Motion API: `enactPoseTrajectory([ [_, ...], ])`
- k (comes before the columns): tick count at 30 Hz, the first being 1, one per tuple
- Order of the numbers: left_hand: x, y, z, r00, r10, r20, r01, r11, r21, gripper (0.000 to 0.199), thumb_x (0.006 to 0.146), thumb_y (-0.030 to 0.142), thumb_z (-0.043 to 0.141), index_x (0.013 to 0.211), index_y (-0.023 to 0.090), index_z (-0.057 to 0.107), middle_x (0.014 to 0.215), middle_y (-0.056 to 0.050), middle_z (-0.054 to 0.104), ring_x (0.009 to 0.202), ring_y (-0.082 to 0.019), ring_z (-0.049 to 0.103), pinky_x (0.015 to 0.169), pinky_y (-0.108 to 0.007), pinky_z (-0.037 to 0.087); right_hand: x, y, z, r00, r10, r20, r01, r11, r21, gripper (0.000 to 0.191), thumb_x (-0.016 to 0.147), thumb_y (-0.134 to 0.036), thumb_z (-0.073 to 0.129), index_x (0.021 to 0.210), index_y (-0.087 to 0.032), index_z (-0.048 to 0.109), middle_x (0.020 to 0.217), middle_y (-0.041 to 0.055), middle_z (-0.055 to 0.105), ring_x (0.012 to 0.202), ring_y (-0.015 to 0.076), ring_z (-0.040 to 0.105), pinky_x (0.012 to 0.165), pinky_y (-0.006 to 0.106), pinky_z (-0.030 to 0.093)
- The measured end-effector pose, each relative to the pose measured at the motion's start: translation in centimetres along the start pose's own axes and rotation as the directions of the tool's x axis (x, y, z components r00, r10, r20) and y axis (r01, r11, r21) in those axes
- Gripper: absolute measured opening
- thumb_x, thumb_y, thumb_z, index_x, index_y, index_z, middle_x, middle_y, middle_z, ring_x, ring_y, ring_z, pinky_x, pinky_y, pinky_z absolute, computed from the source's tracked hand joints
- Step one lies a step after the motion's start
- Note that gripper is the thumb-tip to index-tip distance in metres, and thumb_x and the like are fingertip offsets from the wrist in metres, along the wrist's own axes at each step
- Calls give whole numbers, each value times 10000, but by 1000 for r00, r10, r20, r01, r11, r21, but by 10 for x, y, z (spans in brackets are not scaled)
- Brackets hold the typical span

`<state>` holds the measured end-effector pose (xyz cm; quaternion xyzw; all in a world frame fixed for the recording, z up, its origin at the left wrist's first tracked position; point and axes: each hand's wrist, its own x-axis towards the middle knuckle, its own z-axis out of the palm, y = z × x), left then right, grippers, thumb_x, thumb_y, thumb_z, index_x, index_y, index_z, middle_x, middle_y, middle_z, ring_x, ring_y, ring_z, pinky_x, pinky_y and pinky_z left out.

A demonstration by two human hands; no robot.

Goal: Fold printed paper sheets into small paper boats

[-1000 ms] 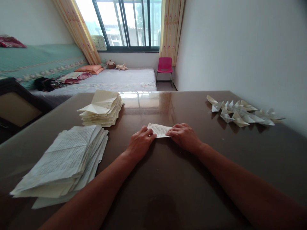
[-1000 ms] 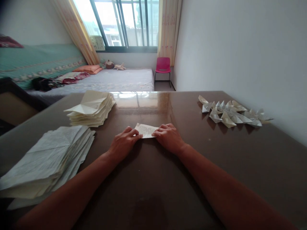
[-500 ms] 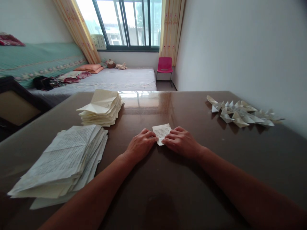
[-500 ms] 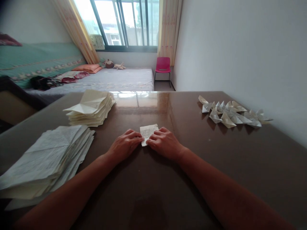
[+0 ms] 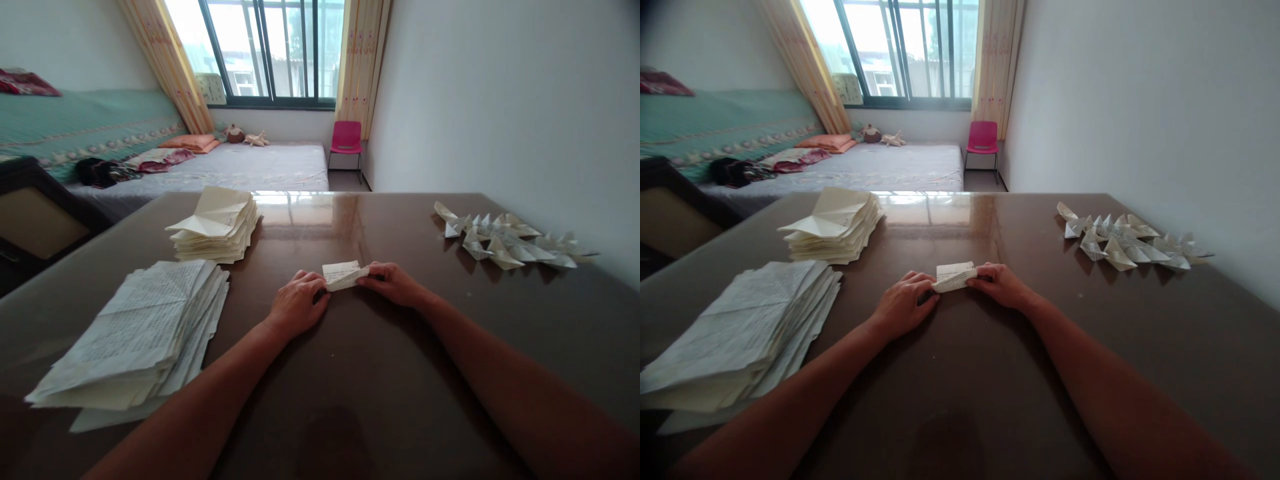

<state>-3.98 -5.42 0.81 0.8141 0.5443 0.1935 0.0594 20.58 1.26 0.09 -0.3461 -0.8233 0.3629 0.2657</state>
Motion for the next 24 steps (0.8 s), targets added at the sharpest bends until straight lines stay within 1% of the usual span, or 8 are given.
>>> enactPoseTrajectory([
  [5,4,-6,5,997,-70,-13,68,993,-100,199,888,332,512,880,240,688,1049,-3,661,991,-190,553,879,-329,478,3,-5,7,994,85,-63,-86,996,-8,346,879,-449,503,836,-165,694,771,-5,668,728,159,587,676,244,457],
  [9,7,-6,6,992,-124,-12,121,983,-140,224,889,357,513,860,235,699,1066,-11,644,1011,-195,549,908,-343,466,8,-9,11,978,123,-167,-154,970,-189,367,879,-446,485,670,-172,613,594,-28,568,584,121,495,556,223,376],
  [11,8,-4,6,989,-150,-6,148,979,-137,250,899,372,495,839,231,692,1070,-14,638,1007,-197,549,907,-348,465,10,-10,15,971,115,-210,-171,946,-277,354,880,-424,481,650,-176,585,571,-30,538,550,109,462,540,224,344],
  [13,9,-2,6,985,-174,-12,172,978,-120,267,908,380,477,823,225,678,1071,-20,632,1009,-198,549,898,-348,469,13,-10,18,963,117,-244,-194,926,-324,281,867,-398,499,726,-182,611,614,-22,577,558,111,486,554,227,351],
  [15,10,1,5,981,-195,-25,192,977,-97,271,912,384,469,813,220,660,1063,-27,628,1011,-200,548,881,-345,476,14,-10,21,948,141,-284,-234,914,-330,224,840,-378,531,890,-186,634,679,-9,627,581,124,532,572,233,375],
  [20,13,5,5,971,-238,-28,236,970,-62,276,911,391,463,788,214,636,1054,-39,614,1005,-201,550,829,-332,493,14,-8,25,927,165,-337,-275,910,-311,457,809,-338,555,1237,-176,532,659,-30,633,570,137,569,593,244,405],
  [22,15,7,5,965,-262,-21,260,964,-56,269,902,390,475,771,211,628,1057,-38,607,1011,-202,548,815,-329,495,15,-8,24,934,150,-325,-259,909,-326,428,810,-328,552,1221,-208,565,647,-39,627,562,130,565,588,238,401],
  [24,15,8,6,960,-279,-22,277,960,-50,266,897,388,480,756,210,619,1058,-35,601,1013,-202,546,800,-326,496,15,-8,24,938,143,-316,-257,898,-357,313,815,-332,546,1093,-235,651,630,-36,620,555,126,557,574,238,387],
])
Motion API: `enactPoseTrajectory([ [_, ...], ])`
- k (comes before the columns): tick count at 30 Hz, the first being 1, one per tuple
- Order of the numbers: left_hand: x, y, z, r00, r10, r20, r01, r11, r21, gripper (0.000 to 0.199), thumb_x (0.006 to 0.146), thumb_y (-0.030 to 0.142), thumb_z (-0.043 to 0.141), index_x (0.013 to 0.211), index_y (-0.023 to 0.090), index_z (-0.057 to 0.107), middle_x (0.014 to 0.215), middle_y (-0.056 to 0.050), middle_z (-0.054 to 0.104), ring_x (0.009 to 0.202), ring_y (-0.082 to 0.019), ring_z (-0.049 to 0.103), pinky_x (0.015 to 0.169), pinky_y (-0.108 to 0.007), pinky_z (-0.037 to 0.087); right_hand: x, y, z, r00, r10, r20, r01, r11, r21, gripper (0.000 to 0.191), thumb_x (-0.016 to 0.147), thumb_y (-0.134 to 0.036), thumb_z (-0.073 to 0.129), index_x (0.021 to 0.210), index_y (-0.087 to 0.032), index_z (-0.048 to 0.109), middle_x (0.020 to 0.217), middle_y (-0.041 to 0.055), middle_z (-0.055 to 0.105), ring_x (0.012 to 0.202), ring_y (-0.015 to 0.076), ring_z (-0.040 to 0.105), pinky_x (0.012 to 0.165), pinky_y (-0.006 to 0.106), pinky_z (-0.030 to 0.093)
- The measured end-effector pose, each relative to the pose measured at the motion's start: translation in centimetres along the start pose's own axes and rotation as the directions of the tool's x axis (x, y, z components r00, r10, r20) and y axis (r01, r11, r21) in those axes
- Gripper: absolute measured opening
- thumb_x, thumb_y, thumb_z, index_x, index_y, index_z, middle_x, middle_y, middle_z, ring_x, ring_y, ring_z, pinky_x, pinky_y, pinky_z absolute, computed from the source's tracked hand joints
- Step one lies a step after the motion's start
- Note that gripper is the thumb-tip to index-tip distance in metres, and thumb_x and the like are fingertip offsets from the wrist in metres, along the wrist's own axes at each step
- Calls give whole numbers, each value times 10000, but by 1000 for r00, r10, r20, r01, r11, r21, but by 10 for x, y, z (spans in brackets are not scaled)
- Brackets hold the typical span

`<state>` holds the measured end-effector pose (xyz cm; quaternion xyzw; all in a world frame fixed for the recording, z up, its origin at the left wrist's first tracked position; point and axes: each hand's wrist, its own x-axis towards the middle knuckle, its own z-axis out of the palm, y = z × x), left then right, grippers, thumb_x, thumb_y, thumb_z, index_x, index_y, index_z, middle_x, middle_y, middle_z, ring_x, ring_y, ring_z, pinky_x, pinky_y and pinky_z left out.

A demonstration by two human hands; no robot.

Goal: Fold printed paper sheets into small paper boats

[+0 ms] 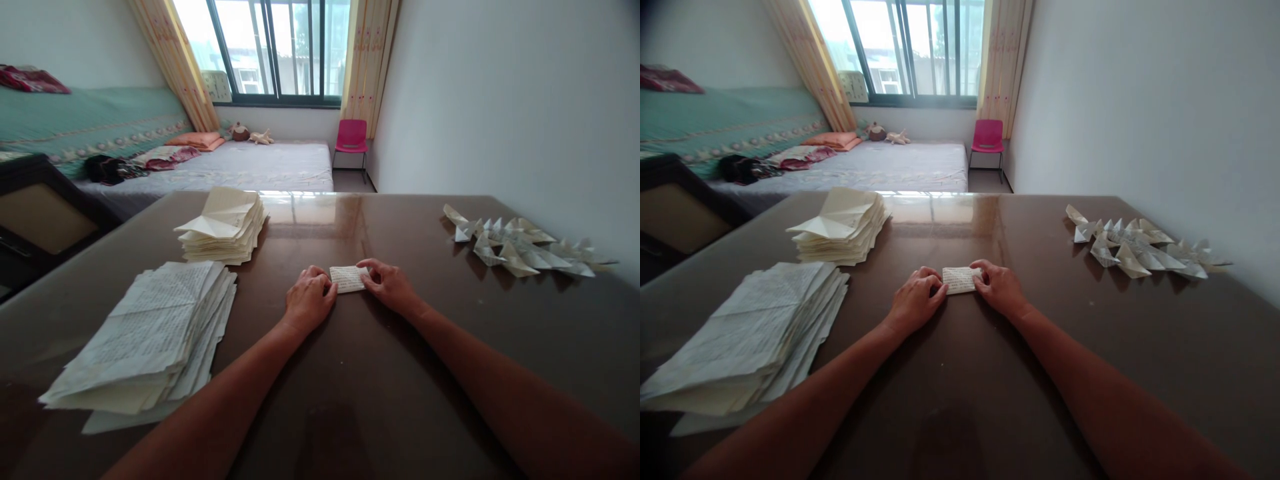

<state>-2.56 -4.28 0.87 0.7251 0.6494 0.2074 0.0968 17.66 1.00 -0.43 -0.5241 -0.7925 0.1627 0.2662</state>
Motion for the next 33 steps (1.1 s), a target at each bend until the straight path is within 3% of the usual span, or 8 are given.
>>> enactPoseTrajectory([
  [4,0,1,2,1000,1,-16,-1,1000,30,267,901,391,474,755,212,609,1061,-35,585,1004,-194,539,769,-311,497,1,-1,1,1000,-9,3,9,999,-43,228,815,-339,544,908,-242,729,629,-16,643,546,126,551,559,242,379],
  [12,-1,3,3,1000,28,-12,-26,987,158,211,914,375,456,844,208,564,1027,-58,557,970,-196,521,732,-297,492,2,0,4,1000,-18,-18,17,998,-68,235,800,-303,564,938,-252,747,854,20,743,712,172,655,661,267,470],
  [23,-3,4,3,996,84,-32,-76,979,191,225,940,400,404,936,218,537,1016,-51,557,984,-206,510,728,-305,499,3,-2,3,1000,29,-10,-30,996,-80,244,795,-298,567,951,-256,750,865,20,748,746,192,671,679,287,480],
  [26,-3,3,3,981,189,-40,-177,963,205,211,934,354,439,1048,222,557,1128,-57,569,1069,-213,495,841,-334,487,3,-2,3,999,32,-9,-33,997,-75,245,795,-298,568,956,-258,749,868,19,746,744,190,667,680,285,476],
  [30,-4,0,7,914,404,-22,-393,899,192,270,961,271,396,1166,258,571,1312,-22,551,1252,-217,435,990,-375,416,3,-4,3,999,44,-3,-44,996,-72,249,812,-314,554,956,-257,749,837,18,742,718,180,659,662,276,464],
  [33,-6,-1,10,893,451,11,-445,878,174,316,974,270,366,1221,252,562,1318,-20,575,1267,-205,458,1007,-382,409,3,-4,3,999,52,-3,-52,995,-81,249,810,-320,554,955,-262,748,844,12,742,729,177,658,664,269,455],
])
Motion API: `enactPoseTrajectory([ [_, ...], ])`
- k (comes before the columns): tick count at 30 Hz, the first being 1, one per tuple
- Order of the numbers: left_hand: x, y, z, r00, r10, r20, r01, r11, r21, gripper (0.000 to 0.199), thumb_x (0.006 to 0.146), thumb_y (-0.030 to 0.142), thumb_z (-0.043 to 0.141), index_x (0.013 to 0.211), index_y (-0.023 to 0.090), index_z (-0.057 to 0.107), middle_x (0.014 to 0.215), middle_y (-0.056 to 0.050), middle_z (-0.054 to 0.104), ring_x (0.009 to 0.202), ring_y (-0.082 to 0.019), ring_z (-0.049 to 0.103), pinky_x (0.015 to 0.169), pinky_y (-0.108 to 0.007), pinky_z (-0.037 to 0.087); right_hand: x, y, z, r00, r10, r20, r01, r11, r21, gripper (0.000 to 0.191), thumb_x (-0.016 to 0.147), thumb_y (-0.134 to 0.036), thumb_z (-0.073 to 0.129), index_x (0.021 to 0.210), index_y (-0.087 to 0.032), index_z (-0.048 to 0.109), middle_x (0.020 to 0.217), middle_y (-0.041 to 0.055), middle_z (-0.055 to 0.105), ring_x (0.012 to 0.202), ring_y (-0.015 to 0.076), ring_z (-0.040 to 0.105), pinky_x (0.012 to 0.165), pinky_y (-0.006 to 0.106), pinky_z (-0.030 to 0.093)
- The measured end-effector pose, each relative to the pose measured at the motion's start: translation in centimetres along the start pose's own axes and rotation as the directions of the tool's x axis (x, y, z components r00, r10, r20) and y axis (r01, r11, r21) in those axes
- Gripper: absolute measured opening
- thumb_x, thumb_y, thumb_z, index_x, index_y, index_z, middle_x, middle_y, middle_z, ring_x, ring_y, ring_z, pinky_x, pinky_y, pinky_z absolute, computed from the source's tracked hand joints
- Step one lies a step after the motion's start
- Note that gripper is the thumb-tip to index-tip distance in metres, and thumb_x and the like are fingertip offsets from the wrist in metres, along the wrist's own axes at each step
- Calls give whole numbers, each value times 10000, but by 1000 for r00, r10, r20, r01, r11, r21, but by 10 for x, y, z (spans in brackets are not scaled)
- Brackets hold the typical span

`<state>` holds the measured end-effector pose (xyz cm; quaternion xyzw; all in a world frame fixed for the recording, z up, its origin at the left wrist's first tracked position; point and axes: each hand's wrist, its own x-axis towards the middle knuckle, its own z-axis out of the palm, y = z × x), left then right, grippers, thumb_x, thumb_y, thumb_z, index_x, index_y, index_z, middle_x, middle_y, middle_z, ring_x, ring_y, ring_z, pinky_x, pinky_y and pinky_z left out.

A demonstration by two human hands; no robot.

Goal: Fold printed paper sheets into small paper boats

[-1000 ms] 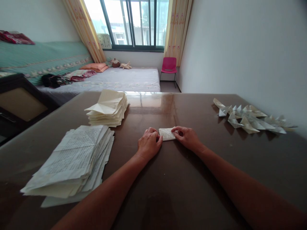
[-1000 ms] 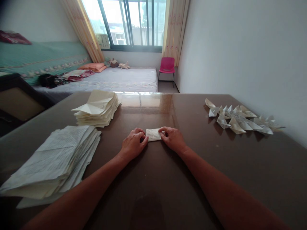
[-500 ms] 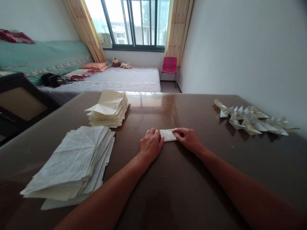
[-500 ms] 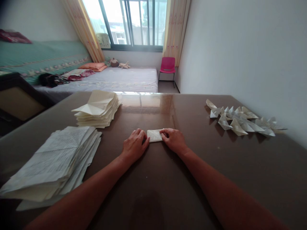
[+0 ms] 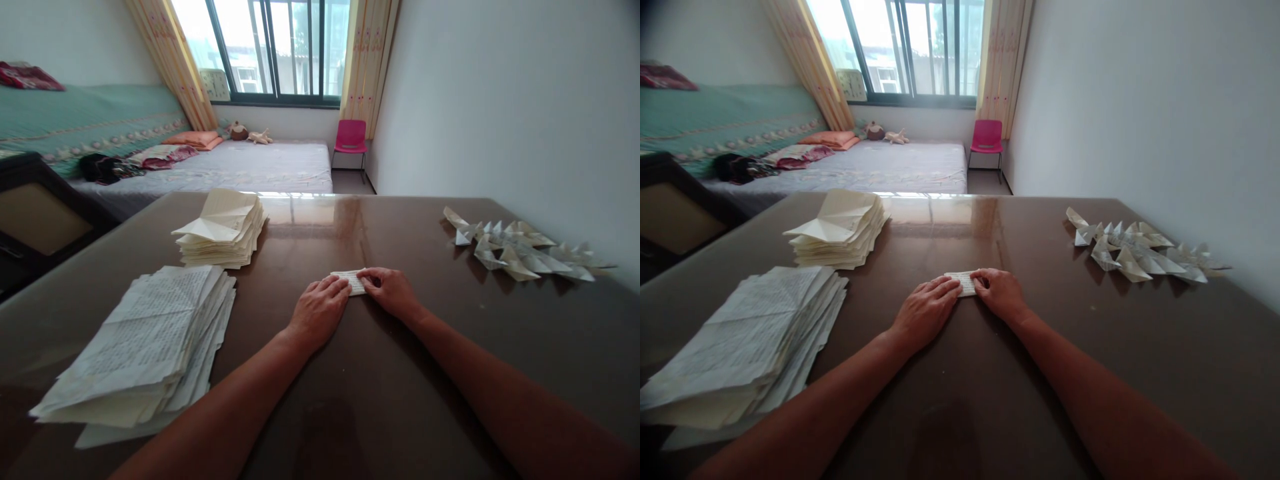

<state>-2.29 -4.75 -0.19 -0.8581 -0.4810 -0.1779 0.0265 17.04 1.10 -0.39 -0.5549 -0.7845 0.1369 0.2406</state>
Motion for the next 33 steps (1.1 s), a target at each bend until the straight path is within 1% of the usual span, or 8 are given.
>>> enactPoseTrajectory([
  [8,-7,5,-4,998,12,67,-14,999,38,432,937,425,428,1311,223,507,1385,-82,518,1306,-257,434,1031,-417,398,-1,0,0,1000,5,2,-5,1000,-30,243,808,-330,557,964,-284,737,812,-5,727,691,154,630,636,250,416],
  [13,-9,6,-5,996,13,83,-18,998,62,411,947,440,392,1303,271,511,1383,-83,514,1306,-261,433,1024,-431,392,-2,-2,-1,1000,13,1,-13,999,-52,234,822,-338,544,965,-288,722,795,-14,714,645,135,603,593,240,380],
  [19,-9,6,-3,997,16,70,-21,997,76,404,949,435,387,1295,269,515,1382,-88,511,1309,-262,424,1024,-431,385,-3,-4,-4,1000,0,21,3,990,-141,227,855,-330,524,999,-301,697,872,-17,704,710,141,607,636,245,398],
  [21,-9,6,-3,997,18,72,-23,997,79,404,948,438,388,1291,268,518,1379,-89,513,1306,-265,426,1019,-435,389,-6,-8,-9,999,-49,3,48,972,-230,244,885,-335,503,1040,-295,687,960,7,688,780,158,607,659,256,410],
  [24,-9,6,-2,997,20,75,-27,996,87,408,948,441,385,1294,267,516,1381,-86,511,1302,-266,431,1014,-437,394,-16,-18,-16,975,-221,-14,200,903,-379,286,919,-301,478,1138,-262,657,1128,61,641,993,211,564,792,300,423],
  [27,-9,6,-2,997,26,70,-33,994,100,412,948,438,385,1288,250,522,1389,-85,506,1297,-262,436,1018,-429,394,-30,-30,-17,908,-400,127,416,821,-390,357,935,-227,456,1269,-212,580,1262,79,601,1139,222,497,927,328,393],
  [29,-10,5,-1,997,33,64,-40,993,113,401,950,427,385,1269,239,538,1391,-78,505,1294,-255,438,1022,-415,394,-39,-37,-14,876,-426,227,483,779,-400,403,941,-183,425,1328,-137,524,1315,113,572,1188,228,479,963,338,382],
  [33,-11,5,0,997,47,57,-54,989,140,403,952,406,386,1297,244,515,1387,-73,510,1296,-250,437,1022,-413,393,-51,-40,-9,886,-353,300,462,724,-512,440,934,-139,389,1353,-37,478,1358,174,527,1228,270,471,980,392,377],
])
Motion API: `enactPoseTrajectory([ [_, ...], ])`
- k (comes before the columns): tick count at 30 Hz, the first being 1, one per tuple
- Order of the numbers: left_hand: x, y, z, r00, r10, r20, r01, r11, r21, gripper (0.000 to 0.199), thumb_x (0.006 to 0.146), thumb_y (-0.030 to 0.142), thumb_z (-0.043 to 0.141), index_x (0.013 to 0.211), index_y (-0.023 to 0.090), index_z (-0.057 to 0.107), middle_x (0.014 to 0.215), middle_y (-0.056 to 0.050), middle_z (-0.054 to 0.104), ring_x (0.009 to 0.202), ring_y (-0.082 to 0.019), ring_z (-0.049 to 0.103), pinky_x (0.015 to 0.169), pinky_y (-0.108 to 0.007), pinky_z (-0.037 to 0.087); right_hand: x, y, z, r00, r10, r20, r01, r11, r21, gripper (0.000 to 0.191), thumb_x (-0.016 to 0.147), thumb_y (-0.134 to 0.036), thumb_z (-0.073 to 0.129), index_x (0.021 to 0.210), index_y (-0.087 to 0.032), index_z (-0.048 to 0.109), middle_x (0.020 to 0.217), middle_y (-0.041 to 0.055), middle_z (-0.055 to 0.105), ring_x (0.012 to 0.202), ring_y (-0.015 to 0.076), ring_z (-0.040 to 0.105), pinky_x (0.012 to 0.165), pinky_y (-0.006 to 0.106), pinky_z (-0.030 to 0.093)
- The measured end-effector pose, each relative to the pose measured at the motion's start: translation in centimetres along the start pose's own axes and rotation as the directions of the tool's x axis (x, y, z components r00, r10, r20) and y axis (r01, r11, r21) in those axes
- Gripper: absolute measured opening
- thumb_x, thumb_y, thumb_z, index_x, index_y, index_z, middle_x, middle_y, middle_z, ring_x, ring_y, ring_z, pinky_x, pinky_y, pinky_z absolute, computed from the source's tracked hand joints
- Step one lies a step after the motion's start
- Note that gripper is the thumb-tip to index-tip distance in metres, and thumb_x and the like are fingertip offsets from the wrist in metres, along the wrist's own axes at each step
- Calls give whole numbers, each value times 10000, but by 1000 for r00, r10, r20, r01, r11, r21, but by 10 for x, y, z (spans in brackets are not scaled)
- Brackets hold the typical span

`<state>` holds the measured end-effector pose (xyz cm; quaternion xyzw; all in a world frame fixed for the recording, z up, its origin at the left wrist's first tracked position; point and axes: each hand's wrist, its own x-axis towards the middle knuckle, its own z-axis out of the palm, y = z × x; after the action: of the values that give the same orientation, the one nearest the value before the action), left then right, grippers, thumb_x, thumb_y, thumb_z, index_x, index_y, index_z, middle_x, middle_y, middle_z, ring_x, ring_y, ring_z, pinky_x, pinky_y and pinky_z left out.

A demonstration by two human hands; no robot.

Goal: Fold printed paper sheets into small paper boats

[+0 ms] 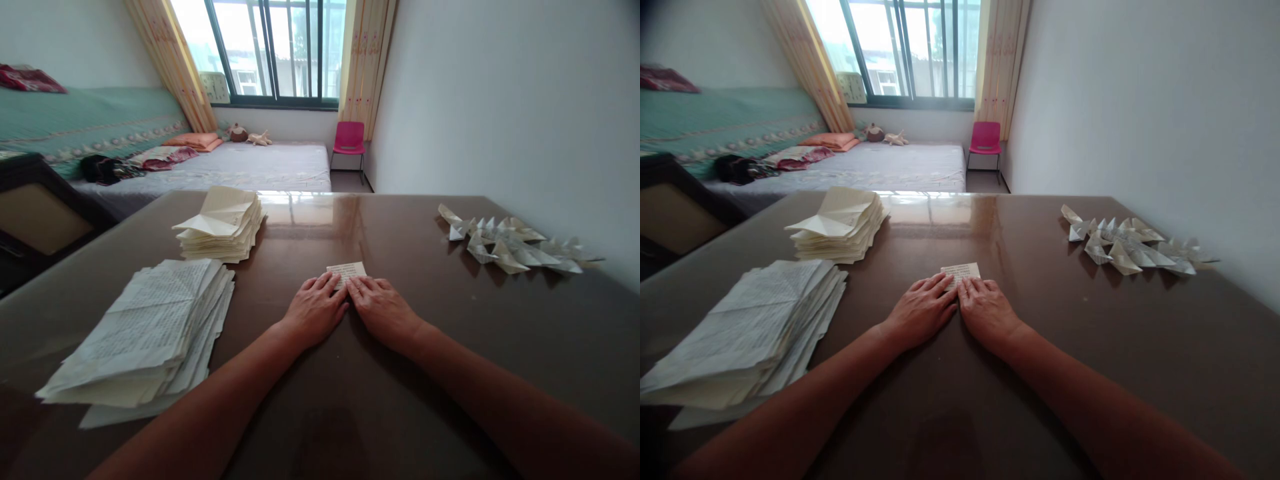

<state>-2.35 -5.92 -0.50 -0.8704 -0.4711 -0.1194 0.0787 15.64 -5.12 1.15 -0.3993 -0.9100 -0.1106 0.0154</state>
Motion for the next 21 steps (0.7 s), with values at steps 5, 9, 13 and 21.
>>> enactPoseTrajectory([
  [5,0,2,-2,1000,-4,4,4,1000,26,400,953,394,386,1308,253,504,1396,-75,500,1301,-244,434,1007,-409,401,-5,2,-2,998,40,57,-35,995,-91,445,927,-120,369,1348,-27,476,1390,195,486,1243,301,459,959,476,379],
  [9,-1,2,-8,999,-25,24,23,998,50,375,946,377,413,1267,226,537,1374,-75,525,1281,-236,457,981,-398,421,-6,3,-11,988,100,118,-84,987,-135,455,920,-102,362,1356,-15,461,1381,208,488,1205,302,489,957,498,375],
  [13,-4,0,-15,998,-49,36,47,997,55,328,943,331,433,1210,207,578,1302,-59,589,1218,-233,515,977,-416,419,-6,4,-18,973,161,166,-136,979,-154,443,919,-93,361,1338,-26,489,1348,219,517,1165,294,521,945,496,381],
  [21,-4,1,-19,998,-58,31,56,997,48,283,924,290,475,1149,184,609,1240,-69,628,1168,-239,544,935,-394,432,-5,6,-10,995,93,45,-90,994,-57,422,921,-92,373,1312,-78,530,1362,194,514,1248,302,454,996,525,324],
])
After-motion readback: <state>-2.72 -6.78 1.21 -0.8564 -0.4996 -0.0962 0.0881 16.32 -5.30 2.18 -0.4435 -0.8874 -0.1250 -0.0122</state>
